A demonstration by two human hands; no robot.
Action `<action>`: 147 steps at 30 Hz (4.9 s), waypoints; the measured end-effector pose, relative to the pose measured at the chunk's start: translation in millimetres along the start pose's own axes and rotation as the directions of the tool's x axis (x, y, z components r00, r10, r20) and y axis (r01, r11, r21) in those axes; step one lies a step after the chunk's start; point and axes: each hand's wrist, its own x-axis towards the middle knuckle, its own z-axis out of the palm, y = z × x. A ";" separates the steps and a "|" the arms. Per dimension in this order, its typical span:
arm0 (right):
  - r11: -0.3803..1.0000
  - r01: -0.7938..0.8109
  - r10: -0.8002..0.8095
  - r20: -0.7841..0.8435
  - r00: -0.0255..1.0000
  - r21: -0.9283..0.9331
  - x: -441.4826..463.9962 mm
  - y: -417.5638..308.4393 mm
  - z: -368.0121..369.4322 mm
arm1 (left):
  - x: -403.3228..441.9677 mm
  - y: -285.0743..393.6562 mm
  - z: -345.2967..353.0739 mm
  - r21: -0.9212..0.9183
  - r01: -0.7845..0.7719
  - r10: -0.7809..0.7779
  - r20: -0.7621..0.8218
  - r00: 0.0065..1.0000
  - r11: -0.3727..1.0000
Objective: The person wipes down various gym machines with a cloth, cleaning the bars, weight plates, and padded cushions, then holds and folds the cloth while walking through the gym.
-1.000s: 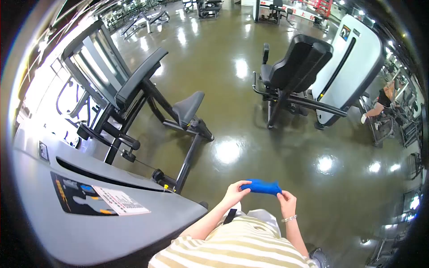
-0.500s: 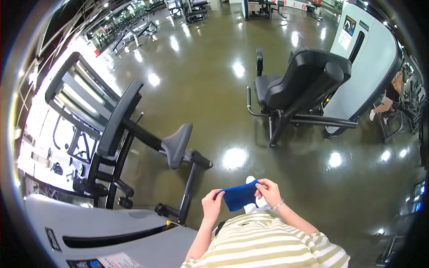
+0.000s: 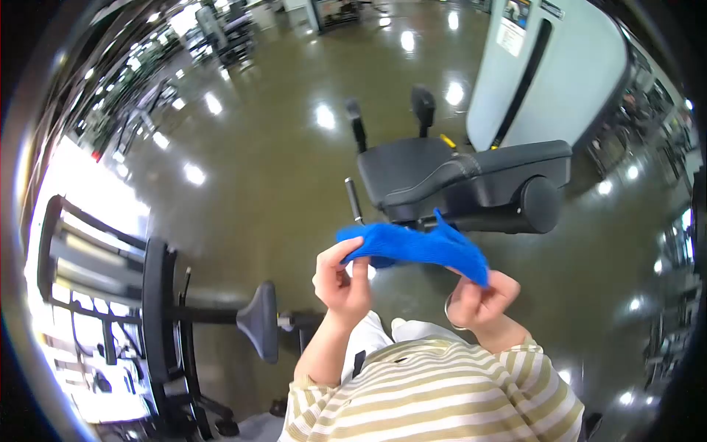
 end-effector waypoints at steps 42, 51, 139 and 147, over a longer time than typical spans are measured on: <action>-0.139 -0.121 0.782 -0.184 0.596 -0.983 178.6 65.4 -74.4 | 153.0 -36.9 250.8 -0.160 0.728 0.391 0.907 -0.158 0.666; 0.066 -0.405 0.568 -0.299 0.766 -0.912 135.7 19.7 -29.4 | 153.9 -41.8 246.7 -0.625 0.285 0.666 0.743 -0.070 0.727; 0.426 -0.352 0.875 0.280 0.396 -0.833 -75.4 562.8 151.7 | 106.6 -578.2 172.2 0.650 -0.320 -0.549 0.757 0.353 0.690; 0.268 -0.463 0.903 0.054 0.425 -0.845 -59.5 583.2 164.5 | 128.7 -599.6 198.4 0.679 -0.325 -0.578 0.733 0.360 0.659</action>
